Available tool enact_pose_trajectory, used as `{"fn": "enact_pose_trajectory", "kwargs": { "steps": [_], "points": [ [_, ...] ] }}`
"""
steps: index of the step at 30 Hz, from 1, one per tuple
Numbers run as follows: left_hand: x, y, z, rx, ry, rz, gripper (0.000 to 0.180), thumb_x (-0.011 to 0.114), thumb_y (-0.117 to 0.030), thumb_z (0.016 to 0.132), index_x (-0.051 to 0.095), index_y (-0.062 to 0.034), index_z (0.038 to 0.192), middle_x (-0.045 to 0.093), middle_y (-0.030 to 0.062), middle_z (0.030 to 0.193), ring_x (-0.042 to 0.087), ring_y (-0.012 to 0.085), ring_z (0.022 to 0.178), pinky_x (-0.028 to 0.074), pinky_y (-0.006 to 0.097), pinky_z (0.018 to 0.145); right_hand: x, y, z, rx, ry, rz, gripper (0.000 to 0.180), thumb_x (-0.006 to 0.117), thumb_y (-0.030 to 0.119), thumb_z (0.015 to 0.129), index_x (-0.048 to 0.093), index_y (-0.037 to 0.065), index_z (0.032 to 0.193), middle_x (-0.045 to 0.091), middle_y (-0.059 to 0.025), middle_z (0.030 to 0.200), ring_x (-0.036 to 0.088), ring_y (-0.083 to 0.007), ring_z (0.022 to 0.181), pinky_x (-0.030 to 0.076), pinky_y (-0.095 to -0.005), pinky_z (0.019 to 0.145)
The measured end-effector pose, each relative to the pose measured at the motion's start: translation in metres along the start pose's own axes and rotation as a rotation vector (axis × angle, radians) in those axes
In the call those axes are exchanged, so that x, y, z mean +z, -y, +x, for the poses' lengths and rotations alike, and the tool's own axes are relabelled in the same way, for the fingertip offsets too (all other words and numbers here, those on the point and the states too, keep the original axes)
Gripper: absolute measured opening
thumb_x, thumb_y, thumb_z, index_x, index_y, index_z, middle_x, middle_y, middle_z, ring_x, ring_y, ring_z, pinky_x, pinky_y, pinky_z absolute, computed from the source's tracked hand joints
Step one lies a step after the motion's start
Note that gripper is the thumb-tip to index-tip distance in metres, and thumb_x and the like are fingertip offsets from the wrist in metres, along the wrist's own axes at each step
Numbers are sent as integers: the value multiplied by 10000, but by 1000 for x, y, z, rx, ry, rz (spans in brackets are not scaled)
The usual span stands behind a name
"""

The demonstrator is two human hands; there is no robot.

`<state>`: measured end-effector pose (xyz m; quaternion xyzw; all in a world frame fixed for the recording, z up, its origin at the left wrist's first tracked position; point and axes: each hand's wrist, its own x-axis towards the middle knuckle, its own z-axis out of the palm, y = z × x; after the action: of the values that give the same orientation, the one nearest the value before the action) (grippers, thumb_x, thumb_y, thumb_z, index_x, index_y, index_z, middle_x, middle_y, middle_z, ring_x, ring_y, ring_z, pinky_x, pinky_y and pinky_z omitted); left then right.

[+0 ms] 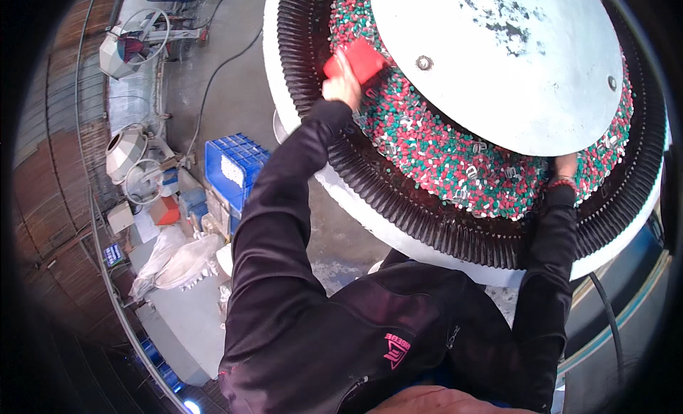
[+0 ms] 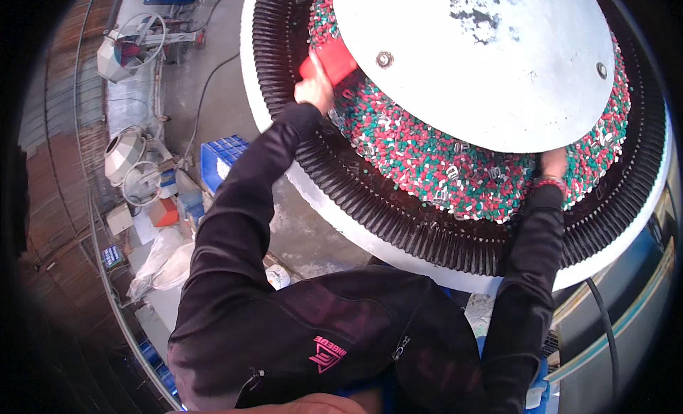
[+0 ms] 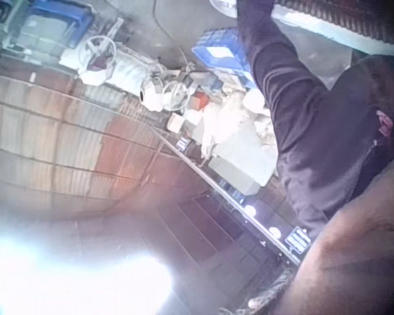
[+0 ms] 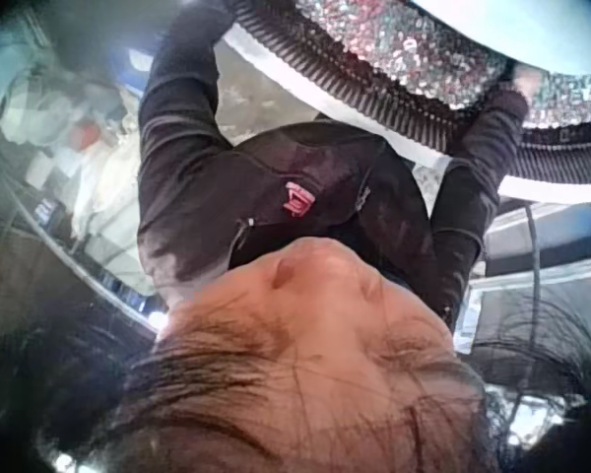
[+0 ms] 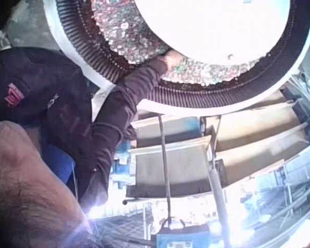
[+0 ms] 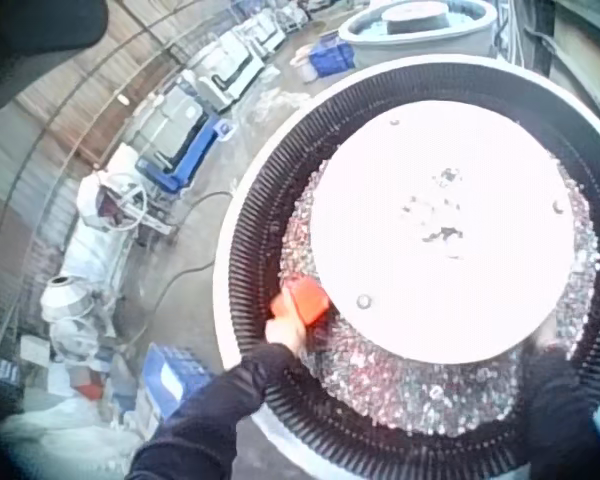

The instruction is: The person scoops mixed red, green, and white plastic pellets from a rotating drum using a red scoop and transfers them into white buckets. The person repeatedly fills buckets and moves them aside to continue the process.

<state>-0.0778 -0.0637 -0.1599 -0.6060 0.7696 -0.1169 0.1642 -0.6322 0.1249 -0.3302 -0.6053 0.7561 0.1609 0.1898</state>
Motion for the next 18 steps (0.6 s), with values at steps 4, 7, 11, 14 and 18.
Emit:
{"fn": "enact_pose_trajectory", "kwargs": {
  "steps": [4,7,11,14,18],
  "points": [
    [-16,-57,-86,-132,362,-226,890,560,-170,704,23,153,1336,624,114,619,631,250,546,506,395,496,8,104,-34,-3,-106,612,368,476,148,831,535,33,1176,598,-112,1099,566,-248,992,439,-337,831],
    [-37,-99,-120,-48,684,-525,912,512,-179,775,-160,192,1266,616,245,721,633,368,696,512,407,628,-26,175,-78,361,253,1570,466,569,225,812,494,-4,1212,577,-113,1114,534,-194,1025,412,-292,859],
    [-55,-153,-153,-338,938,-959,747,432,-227,866,-63,187,1243,528,138,609,491,223,437,424,342,411,-81,220,-104,212,247,1621,564,623,293,806,461,-32,1238,552,-145,1160,519,-197,1054,403,-296,882],
    [-68,-166,-164,-466,1157,-1424,255,409,-218,884,386,27,950,426,36,553,390,130,393,327,260,341,-113,199,-120,211,401,1467,565,608,344,805,485,-6,1230,536,-142,1202,480,-221,1130,351,-318,955],
    [-98,-168,-173,-463,1426,-1859,110,405,-166,889,406,-57,875,440,20,574,393,77,407,324,228,340,-163,175,-155,-75,474,1543,391,604,326,810,619,34,1070,595,-67,1111,466,-170,1124,312,-298,970]
  ]
}}
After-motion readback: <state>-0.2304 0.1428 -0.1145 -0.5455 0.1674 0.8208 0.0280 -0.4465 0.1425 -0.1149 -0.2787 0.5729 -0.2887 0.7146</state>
